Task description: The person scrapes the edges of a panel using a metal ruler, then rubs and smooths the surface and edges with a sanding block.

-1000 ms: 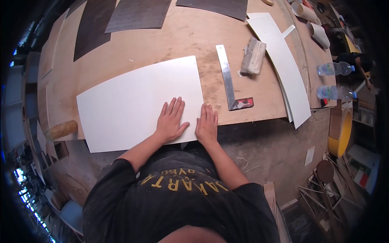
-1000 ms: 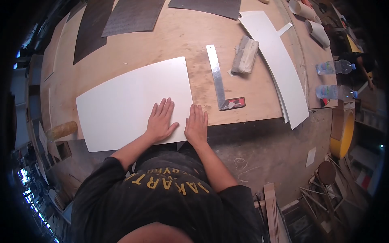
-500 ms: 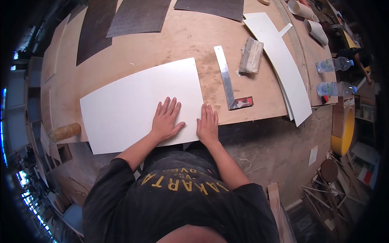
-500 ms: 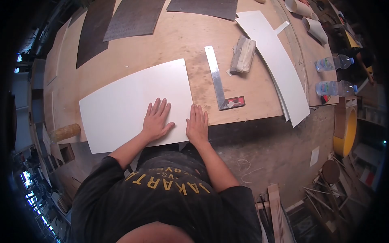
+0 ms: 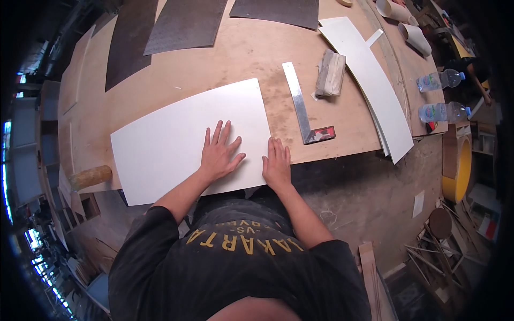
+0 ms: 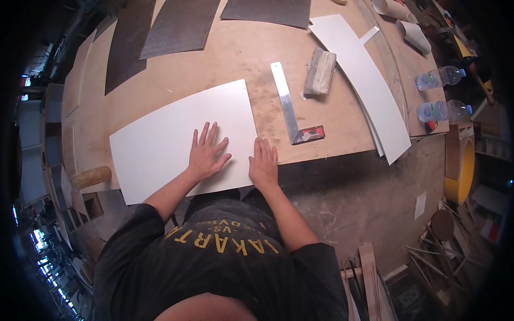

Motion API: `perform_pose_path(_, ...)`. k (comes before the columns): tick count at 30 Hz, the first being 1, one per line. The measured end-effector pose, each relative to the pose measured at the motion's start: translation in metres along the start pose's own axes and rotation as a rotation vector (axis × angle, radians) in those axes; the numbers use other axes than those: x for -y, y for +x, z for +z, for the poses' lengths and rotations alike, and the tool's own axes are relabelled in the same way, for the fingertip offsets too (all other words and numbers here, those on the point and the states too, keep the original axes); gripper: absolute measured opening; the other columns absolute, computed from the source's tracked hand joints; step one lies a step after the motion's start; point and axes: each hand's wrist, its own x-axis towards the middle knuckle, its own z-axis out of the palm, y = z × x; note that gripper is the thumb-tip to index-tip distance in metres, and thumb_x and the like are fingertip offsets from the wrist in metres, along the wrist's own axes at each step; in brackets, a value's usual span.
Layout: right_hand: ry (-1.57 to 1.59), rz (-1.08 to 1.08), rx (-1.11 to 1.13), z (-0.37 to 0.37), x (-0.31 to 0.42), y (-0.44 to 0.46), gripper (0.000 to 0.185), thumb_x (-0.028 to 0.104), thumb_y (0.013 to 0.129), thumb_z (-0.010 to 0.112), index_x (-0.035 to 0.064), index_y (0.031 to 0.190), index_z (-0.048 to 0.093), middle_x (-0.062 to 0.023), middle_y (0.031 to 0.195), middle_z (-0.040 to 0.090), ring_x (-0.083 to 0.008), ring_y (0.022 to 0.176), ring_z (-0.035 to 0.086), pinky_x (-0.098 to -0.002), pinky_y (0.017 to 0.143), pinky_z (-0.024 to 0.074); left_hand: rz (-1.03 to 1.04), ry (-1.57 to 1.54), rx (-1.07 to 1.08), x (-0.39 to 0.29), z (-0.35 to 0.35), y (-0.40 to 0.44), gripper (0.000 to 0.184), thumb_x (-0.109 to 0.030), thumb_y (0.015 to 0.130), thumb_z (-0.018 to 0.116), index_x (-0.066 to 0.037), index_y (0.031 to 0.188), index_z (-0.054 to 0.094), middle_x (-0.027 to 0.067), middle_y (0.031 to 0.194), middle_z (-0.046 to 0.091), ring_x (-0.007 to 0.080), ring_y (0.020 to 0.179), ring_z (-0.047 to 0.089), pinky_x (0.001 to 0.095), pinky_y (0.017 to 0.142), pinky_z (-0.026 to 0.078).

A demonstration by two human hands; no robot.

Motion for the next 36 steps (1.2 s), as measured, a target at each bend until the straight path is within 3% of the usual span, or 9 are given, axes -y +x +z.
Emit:
perform_pose_path(5,0.0,0.021,-0.092,-0.017,-0.032,0.031,0.063,0.025,0.099,0.072,0.0025,0.154,0.051,-0.0168,0.151,0.056,-0.0351,0.144,0.051,-0.0578,0.123,0.0339,0.037,0.054,0.07,-0.006,-0.011,-0.004,0.066,-0.061,0.099,0.064,-0.012,0.144,0.07,0.0257,0.176,0.03,0.0445,0.167,0.017,0.0658,0.132,0.011)
perform_pose_path(7,-0.124,0.117,-0.285,-0.038,-0.046,0.064,0.062,0.024,0.096,0.075,0.0027,0.15,0.054,-0.0191,0.142,0.058,-0.0375,0.135,0.055,-0.0582,0.116,0.0395,0.024,0.062,0.066,-0.009,-0.01,-0.009,0.068,-0.062,0.099,0.063,-0.012,0.145,0.069,0.0259,0.175,0.031,0.0447,0.166,0.018,0.0655,0.132,0.011)
perform_pose_path(16,-0.118,0.44,0.07,-0.09,-0.063,0.12,0.067,0.019,0.092,0.073,0.0006,0.152,0.05,-0.0258,0.132,0.063,-0.0455,0.124,0.063,-0.0543,0.106,0.0511,0.057,0.068,0.036,-0.01,0.016,-0.001,0.089,-0.064,0.1,0.06,-0.003,0.164,0.045,0.0204,0.176,0.033,0.0409,0.167,0.02,0.0613,0.134,0.011)
perform_pose_path(19,-0.035,0.311,0.227,-0.111,-0.077,0.107,0.061,0.017,0.09,0.07,-0.0007,0.146,0.052,-0.0276,0.121,0.069,-0.0463,0.115,0.07,-0.0562,0.097,0.0553,0.067,0.066,0.092,-0.015,0.015,-0.023,0.094,-0.064,0.1,0.059,0.001,0.166,0.039,0.0194,0.176,0.033,0.0396,0.167,0.02,0.0598,0.135,0.011)
perform_pose_path(25,0.859,0.348,0.244,-0.122,-0.096,-0.05,0.037,0.004,0.093,0.069,-0.0007,0.127,0.055,-0.014,0.09,0.076,-0.0289,0.086,0.078,-0.0435,0.08,0.0613,0.074,0.101,0.107,-0.006,0.018,-0.02,0.097,-0.062,0.099,0.06,0.0,0.169,0.034,0.0183,0.177,0.032,0.0395,0.167,0.019,0.0589,0.135,0.012)
perform_pose_path(26,1.014,0.515,0.356,-0.129,-0.089,-0.077,0.032,-0.003,0.097,0.066,0.0005,0.126,0.055,-0.0085,0.085,0.073,-0.0197,0.08,0.076,-0.0376,0.076,0.0604,0.083,0.108,0.083,-0.004,0.021,-0.014,0.097,-0.062,0.099,0.06,0.0,0.169,0.033,0.0181,0.178,0.032,0.0396,0.167,0.019,0.0589,0.135,0.012)
perform_pose_path(29,1.036,0.703,0.484,-0.109,-0.082,-0.159,0.011,0.005,0.105,0.065,0.0022,0.113,0.058,-0.0059,0.082,0.069,-0.0161,0.074,0.072,-0.0338,0.07,0.0584,0.143,0.049,0.09,0.008,0.025,-0.008,0.095,-0.058,0.1,0.06,-0.001,0.17,0.031,0.0178,0.179,0.029,0.0382,0.168,0.018,0.0586,0.135,0.012)
perform_pose_path(32,0.941,0.826,0.575,-0.088,-0.069,-0.208,0.022,0.023,0.112,0.063,0.0023,0.108,0.058,-0.0046,0.069,0.065,-0.0143,0.059,0.066,-0.0331,0.056,0.0524,0.223,-0.015,0.101,0.031,0.03,-0.008,0.094,-0.051,0.099,0.062,-0.001,0.171,0.03,0.0191,0.179,0.027,0.0392,0.167,0.02,0.0591,0.135,0.013)
perform_pose_path(36,0.922,0.812,0.558,-0.065,-0.063,-0.238,0.028,0.028,0.112,0.064,0.003,0.101,0.059,-0.0037,0.064,0.063,-0.0138,0.052,0.061,-0.0321,0.05,0.048,0.289,-0.078,0.07,0.041,0.036,-0.006,0.092,-0.043,0.096,0.066,0.0,0.17,0.032,0.0208,0.178,0.029,0.0413,0.167,0.021,0.0609,0.134,0.013)
